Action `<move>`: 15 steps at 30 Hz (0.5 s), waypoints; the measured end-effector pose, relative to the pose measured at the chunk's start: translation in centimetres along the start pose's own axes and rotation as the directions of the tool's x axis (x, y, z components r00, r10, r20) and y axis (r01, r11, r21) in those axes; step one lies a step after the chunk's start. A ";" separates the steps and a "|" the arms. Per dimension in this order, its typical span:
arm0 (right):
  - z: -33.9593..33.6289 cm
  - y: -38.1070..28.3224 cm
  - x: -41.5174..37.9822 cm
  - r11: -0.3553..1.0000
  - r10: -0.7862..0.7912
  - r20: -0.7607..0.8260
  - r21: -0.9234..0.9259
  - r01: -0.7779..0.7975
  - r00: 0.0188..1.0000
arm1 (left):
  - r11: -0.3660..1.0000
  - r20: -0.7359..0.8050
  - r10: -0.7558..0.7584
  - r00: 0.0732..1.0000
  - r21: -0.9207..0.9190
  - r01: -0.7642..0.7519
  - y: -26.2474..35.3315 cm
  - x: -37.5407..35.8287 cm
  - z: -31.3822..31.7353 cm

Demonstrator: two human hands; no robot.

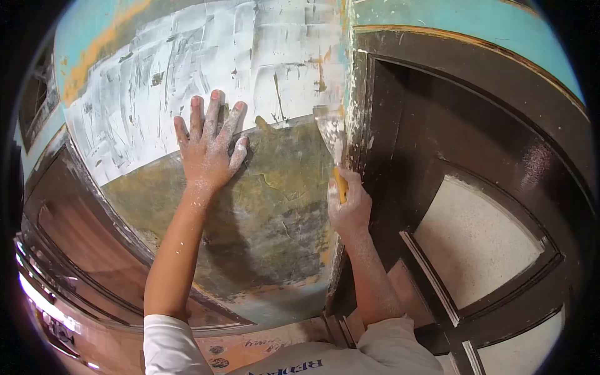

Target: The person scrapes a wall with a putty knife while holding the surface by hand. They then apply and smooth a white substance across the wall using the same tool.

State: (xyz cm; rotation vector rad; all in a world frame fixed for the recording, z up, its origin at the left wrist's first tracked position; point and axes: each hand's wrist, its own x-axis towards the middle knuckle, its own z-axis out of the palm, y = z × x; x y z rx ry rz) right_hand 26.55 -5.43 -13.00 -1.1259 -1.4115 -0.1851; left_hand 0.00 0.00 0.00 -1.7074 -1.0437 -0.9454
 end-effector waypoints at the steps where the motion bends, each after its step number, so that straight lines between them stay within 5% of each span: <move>1: 0.4 0.5 -0.5 1.000 -0.011 -0.051 -0.015 0.010 0.999 | 1.000 0.002 -0.003 1.000 0.002 0.003 0.0 0.0 0.1; 10: -0.7 -0.8 0.6 0.997 -0.054 -0.076 0.043 0.057 0.996 | 1.000 0.009 -0.018 1.000 -0.010 0.018 0.3 -0.1 -0.2; 12: -0.8 -0.7 -1.2 0.998 0.048 -0.022 -0.037 -0.049 0.999 | 1.000 -0.009 -0.012 1.000 -0.019 0.012 0.3 -0.3 -0.1; 15: -0.9 -0.4 0.2 0.998 -0.064 -0.050 0.003 0.064 0.997 | 1.000 -0.010 -0.010 1.000 -0.029 0.009 0.4 -0.4 0.0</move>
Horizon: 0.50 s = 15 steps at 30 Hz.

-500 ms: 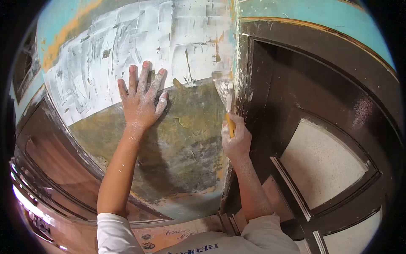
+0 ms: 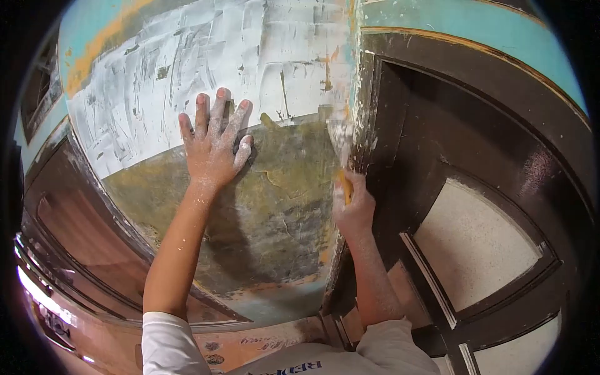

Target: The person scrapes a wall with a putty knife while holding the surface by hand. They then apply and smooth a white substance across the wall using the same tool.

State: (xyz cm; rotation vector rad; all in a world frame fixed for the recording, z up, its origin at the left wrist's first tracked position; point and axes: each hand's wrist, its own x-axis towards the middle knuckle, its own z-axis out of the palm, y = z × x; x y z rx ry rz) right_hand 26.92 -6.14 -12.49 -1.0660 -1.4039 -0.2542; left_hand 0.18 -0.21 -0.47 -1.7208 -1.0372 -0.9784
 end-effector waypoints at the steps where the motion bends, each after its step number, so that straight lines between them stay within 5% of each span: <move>1: 0.1 -0.1 0.3 1.000 0.000 0.000 0.000 0.000 1.000 | 1.000 -0.006 0.006 1.000 0.006 -0.006 -0.1 0.0 0.1; 6: -0.6 -1.0 -0.5 0.981 0.194 0.055 -0.022 -0.193 0.980 | 1.000 0.037 -0.010 0.999 0.016 0.009 0.0 0.1 -0.2; 15: -1.1 -0.1 0.4 0.996 0.087 0.066 -0.004 -0.087 0.994 | 1.000 0.002 -0.006 1.000 -0.006 0.006 0.0 -0.1 0.2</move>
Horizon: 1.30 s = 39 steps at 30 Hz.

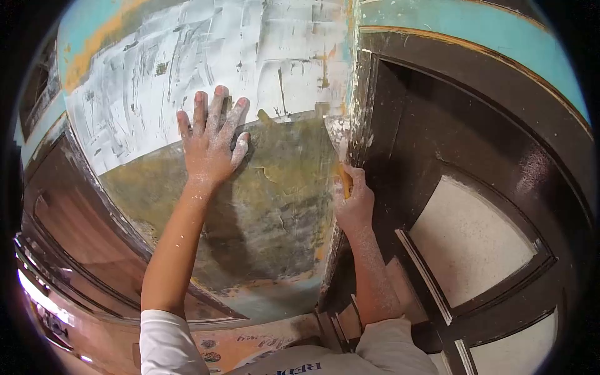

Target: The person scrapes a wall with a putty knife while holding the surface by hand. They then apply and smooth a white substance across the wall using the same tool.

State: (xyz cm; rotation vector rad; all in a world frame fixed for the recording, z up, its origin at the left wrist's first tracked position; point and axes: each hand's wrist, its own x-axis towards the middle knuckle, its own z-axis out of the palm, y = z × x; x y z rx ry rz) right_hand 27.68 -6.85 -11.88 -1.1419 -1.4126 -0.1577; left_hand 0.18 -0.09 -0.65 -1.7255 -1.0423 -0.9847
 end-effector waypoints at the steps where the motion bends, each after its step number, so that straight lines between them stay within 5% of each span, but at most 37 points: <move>1: -0.1 0.0 -0.2 0.999 0.037 0.013 0.003 -0.037 0.999 | 1.000 0.013 -0.003 1.000 0.006 0.003 0.0 -0.2 0.1; 7: -0.2 0.2 1.3 0.997 -0.070 -0.005 -0.013 0.070 0.998 | 1.000 0.035 -0.009 0.999 0.000 0.009 0.2 -1.3 0.4; 12: -0.1 -1.2 1.5 1.000 -0.014 0.002 0.005 0.014 1.000 | 1.000 0.048 -0.015 0.999 -0.006 0.016 0.5 -1.7 0.2; 15: 1.3 1.2 -1.5 0.991 -0.133 -0.048 -0.034 0.131 0.990 | 0.999 0.080 -0.031 0.996 -0.018 0.033 0.4 -3.0 0.5; 18: 0.6 -1.1 -0.7 0.993 0.119 0.029 0.014 -0.119 0.992 | 0.998 0.084 0.023 0.996 -0.066 -0.018 0.1 -5.0 0.9; 19: 0.5 -1.0 0.3 0.997 -0.076 -0.047 0.018 0.077 0.996 | 0.998 0.096 0.018 0.995 -0.058 -0.013 -0.1 -5.6 0.8; 21: -0.2 -2.2 0.6 0.994 0.040 0.004 0.101 -0.040 0.999 | 0.997 0.110 0.036 0.993 -0.073 -0.028 -0.1 -6.1 0.9; 27: 2.5 1.6 -5.5 0.999 0.010 -0.002 -0.035 -0.010 1.000 | 0.999 0.204 0.007 0.979 -0.046 0.003 -0.1 -7.8 0.7; 31: 1.7 0.2 -1.8 0.999 -0.038 -0.063 0.015 0.039 0.997 | 0.998 0.209 0.019 0.978 -0.068 -0.005 0.0 -8.4 0.8; 32: 1.0 -1.5 -1.1 0.990 0.133 -0.002 0.039 -0.132 0.991 | 0.998 0.206 0.013 0.978 -0.058 -0.001 0.0 -8.3 0.8; 35: 1.7 0.2 -2.7 0.999 -0.038 -0.074 0.023 0.040 0.997 | 0.999 0.183 0.018 0.983 -0.048 -0.009 0.2 -8.3 0.9; 36: 2.2 1.2 -4.2 0.998 0.055 -0.043 0.008 -0.054 0.998 | 0.999 0.182 0.014 0.983 -0.047 -0.005 0.2 -8.4 0.9; 39: 1.9 1.9 -4.5 0.999 -0.008 -0.044 -0.032 0.007 0.999 | 0.998 0.162 0.013 0.987 -0.056 -0.004 0.1 -8.2 0.8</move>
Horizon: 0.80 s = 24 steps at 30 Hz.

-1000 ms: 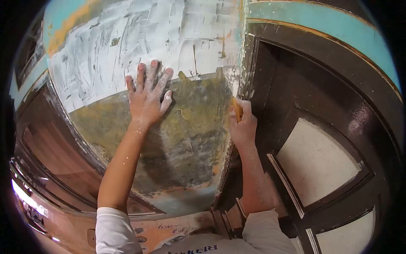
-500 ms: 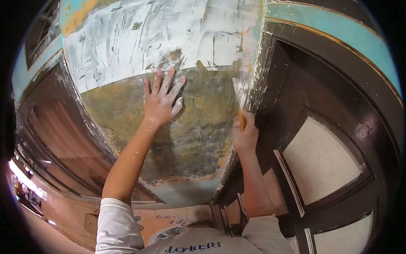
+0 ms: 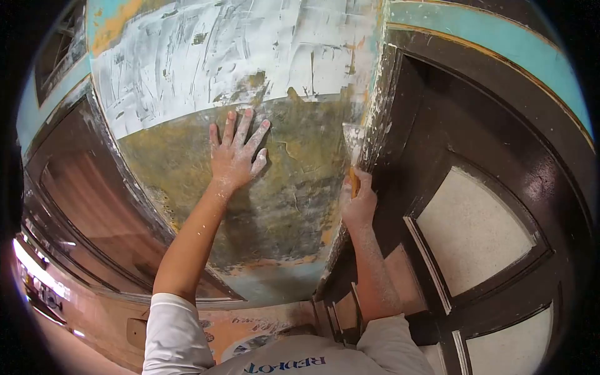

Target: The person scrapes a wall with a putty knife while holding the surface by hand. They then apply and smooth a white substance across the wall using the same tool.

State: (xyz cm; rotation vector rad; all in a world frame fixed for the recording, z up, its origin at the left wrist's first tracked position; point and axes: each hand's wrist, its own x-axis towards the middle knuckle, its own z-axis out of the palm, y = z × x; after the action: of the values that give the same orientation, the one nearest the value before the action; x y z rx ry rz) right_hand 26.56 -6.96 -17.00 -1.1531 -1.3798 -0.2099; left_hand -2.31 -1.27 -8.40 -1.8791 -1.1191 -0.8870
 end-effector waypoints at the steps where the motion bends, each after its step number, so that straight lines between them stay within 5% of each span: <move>1: 0.0 -0.3 1.4 0.997 -0.073 -0.045 -0.009 0.073 0.996 | 1.000 0.026 -0.009 1.000 -0.008 0.009 0.1 0.0 -0.1; 2: -0.2 -0.8 2.7 0.997 -0.073 -0.046 -0.006 0.073 0.996 | 1.000 0.053 -0.017 0.998 -0.015 0.017 0.2 0.1 -0.3; 4: -1.5 -2.9 4.9 0.971 0.215 0.091 0.090 -0.223 0.972 | 1.000 0.057 -0.012 0.998 -0.020 0.013 0.2 0.2 -0.4; 8: 0.3 -1.0 0.5 1.000 0.000 -0.003 0.021 0.000 1.000 | 0.999 0.052 0.022 0.998 -0.034 -0.020 -0.8 0.7 -1.4; 14: 0.3 -3.2 1.2 0.989 0.080 0.065 0.118 -0.088 0.995 | 0.995 -0.069 -0.017 0.997 0.092 0.024 -4.6 4.2 -4.6; 20: 1.3 -4.5 1.5 0.991 -0.124 0.035 0.053 0.122 0.992 | 0.991 -0.124 -0.050 0.991 0.121 0.065 -5.5 4.4 -4.2; 24: 0.8 -7.5 4.0 0.996 -0.028 0.065 0.089 0.023 0.998 | 0.988 -0.137 -0.048 0.989 0.136 0.067 -5.5 4.3 -4.2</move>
State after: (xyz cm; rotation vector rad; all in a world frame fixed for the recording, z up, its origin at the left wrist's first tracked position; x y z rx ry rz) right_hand 21.69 -8.03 -10.02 -1.0774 -1.4483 -0.1287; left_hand -6.42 -1.50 -1.38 -1.6557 -1.1289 -0.9277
